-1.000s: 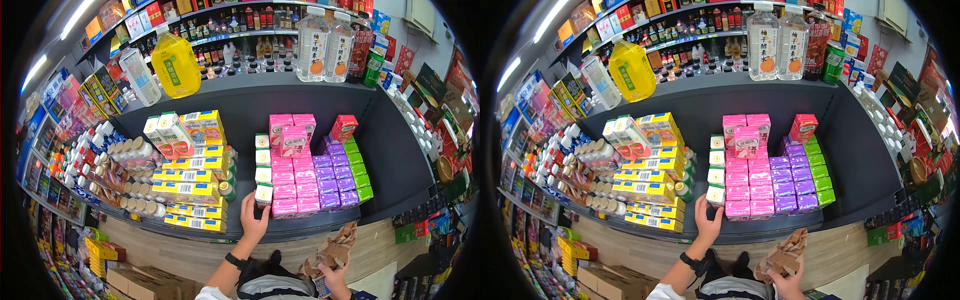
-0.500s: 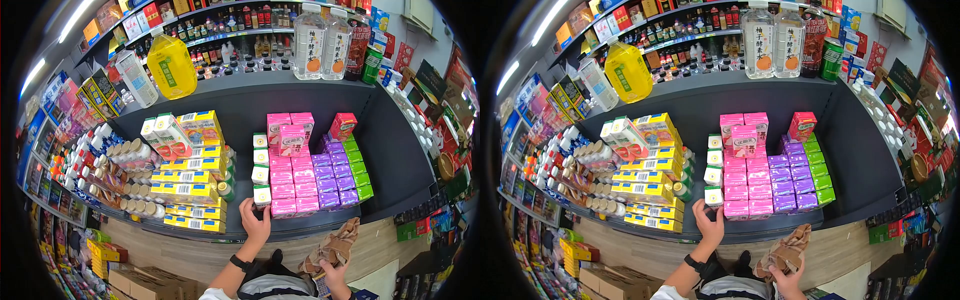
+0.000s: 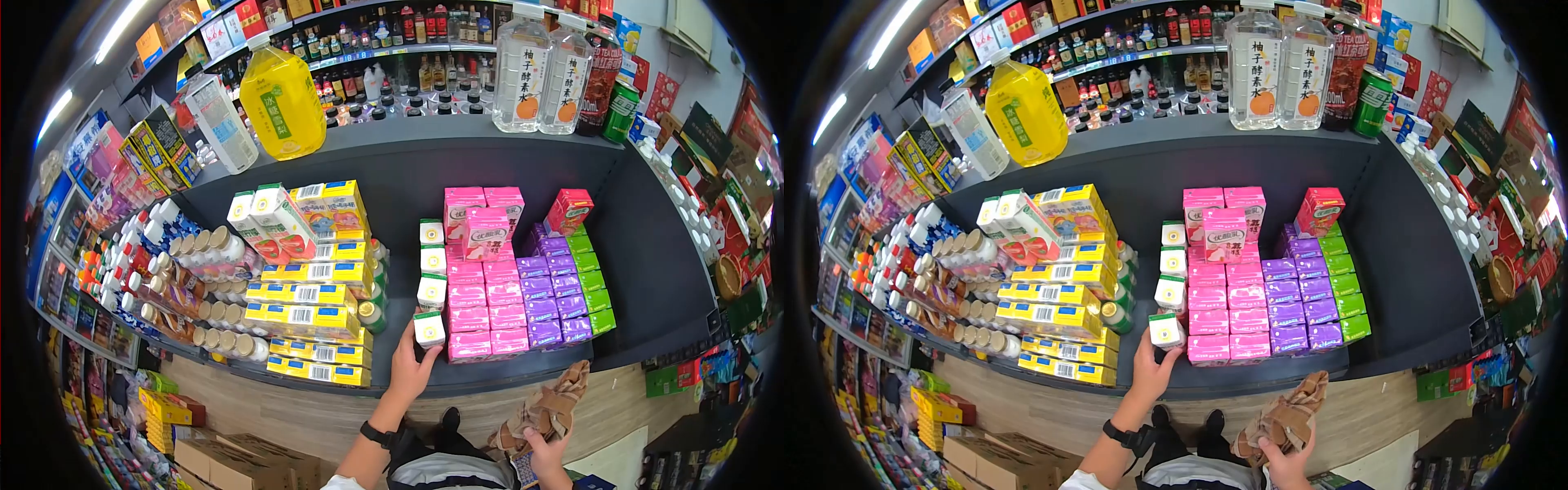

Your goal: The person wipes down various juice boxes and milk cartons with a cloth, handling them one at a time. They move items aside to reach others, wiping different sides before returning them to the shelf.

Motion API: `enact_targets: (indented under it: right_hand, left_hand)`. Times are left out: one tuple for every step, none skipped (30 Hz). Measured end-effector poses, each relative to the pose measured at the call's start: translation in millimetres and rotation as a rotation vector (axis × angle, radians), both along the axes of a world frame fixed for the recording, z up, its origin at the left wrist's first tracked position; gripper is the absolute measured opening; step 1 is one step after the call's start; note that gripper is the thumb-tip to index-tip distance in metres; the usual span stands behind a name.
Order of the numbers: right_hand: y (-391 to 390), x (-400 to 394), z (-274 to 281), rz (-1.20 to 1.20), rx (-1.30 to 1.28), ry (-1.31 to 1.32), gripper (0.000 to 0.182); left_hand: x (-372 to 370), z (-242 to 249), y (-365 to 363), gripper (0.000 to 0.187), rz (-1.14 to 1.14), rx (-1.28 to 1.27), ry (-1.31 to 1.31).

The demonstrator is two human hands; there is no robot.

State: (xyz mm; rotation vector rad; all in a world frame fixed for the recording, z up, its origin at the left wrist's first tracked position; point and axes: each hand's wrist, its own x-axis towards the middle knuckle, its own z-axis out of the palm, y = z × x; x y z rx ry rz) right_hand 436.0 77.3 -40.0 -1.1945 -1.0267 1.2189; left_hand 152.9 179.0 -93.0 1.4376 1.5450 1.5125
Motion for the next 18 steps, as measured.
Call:
enact_targets:
  right_hand:
    - [0.6, -1.0, 0.6, 0.000, -0.003, -0.001, 0.077]
    - [0.9, -2.4, 1.9, 0.002, -0.010, 0.007, 0.077]
    - [2.7, -7.0, 9.2, 0.004, -0.019, 0.015, 0.077]
    - [3.8, -10.1, 13.7, 0.004, -0.029, 0.023, 0.077]
    - [4.6, -11.2, 14.2, -0.003, -0.028, 0.016, 0.076]
    - [5.3, -12.2, 13.9, -0.013, -0.027, 0.009, 0.076]
    - [4.7, -12.6, 12.9, -0.022, -0.027, 0.003, 0.076]
    - [3.9, -11.9, 9.9, -0.034, -0.031, 0.012, 0.076]
    - [3.8, -10.3, 5.6, -0.046, -0.035, 0.020, 0.076]
    - [3.6, -9.5, 2.6, -0.055, -0.037, 0.028, 0.076]
    - [3.7, -9.8, 0.7, -0.062, -0.036, 0.030, 0.075]
    - [3.9, -10.5, -0.6, -0.068, -0.035, 0.032, 0.075]
    - [4.1, -11.3, -1.7, -0.072, -0.034, 0.035, 0.075]
    - [4.6, -12.2, -2.8, -0.075, -0.035, 0.038, 0.074]
    - [5.4, -13.1, -3.6, -0.079, -0.036, 0.041, 0.074]
    - [6.3, -14.2, -3.8, -0.082, -0.036, 0.044, 0.073]
    - [7.5, -15.4, -3.4, -0.082, -0.034, 0.049, 0.072]
    - [8.6, -16.7, -2.6, -0.082, -0.032, 0.054, 0.072]
  left_hand:
    - [-5.6, -5.0, 0.1, 0.059, -0.026, -0.035, -0.001]
    - [-9.7, -9.3, 0.8, 0.059, -0.035, -0.050, 0.001]
    - [-12.9, -11.1, 1.3, 0.058, -0.045, -0.066, 0.003]
    - [-15.1, -11.9, 1.5, 0.058, -0.056, -0.083, 0.005]
    - [-16.5, -11.2, 1.7, 0.056, -0.044, -0.068, 0.006]
    - [-19.4, -10.3, 2.1, 0.055, -0.069, -0.084, -0.045]
    - [-23.0, -9.6, 1.6, 0.055, -0.094, -0.103, -0.096]
    - [-25.7, -8.4, 1.1, 0.054, -0.118, -0.123, -0.146]
    - [-26.2, -5.4, 1.2, 0.053, -0.118, -0.112, -0.146]
    - [-25.8, -6.0, 2.6, 0.053, -0.134, -0.111, -0.137]
    - [-25.7, -6.5, 4.5, 0.053, -0.148, -0.109, -0.127]
    - [-25.9, -7.2, 5.6, 0.053, -0.161, -0.106, -0.117]
    - [-25.4, -8.2, 6.1, 0.054, -0.162, -0.116, -0.095]
    - [-24.1, -9.8, 6.4, 0.056, -0.162, -0.125, -0.072]
    - [-22.5, -11.6, 6.6, 0.058, -0.162, -0.134, -0.050]
    - [-20.6, -14.7, 6.6, 0.060, -0.159, -0.137, -0.052]
    - [-18.2, -18.8, 6.4, 0.062, -0.156, -0.139, -0.055]
    - [-15.7, -20.8, 6.6, 0.064, -0.154, -0.141, -0.057]
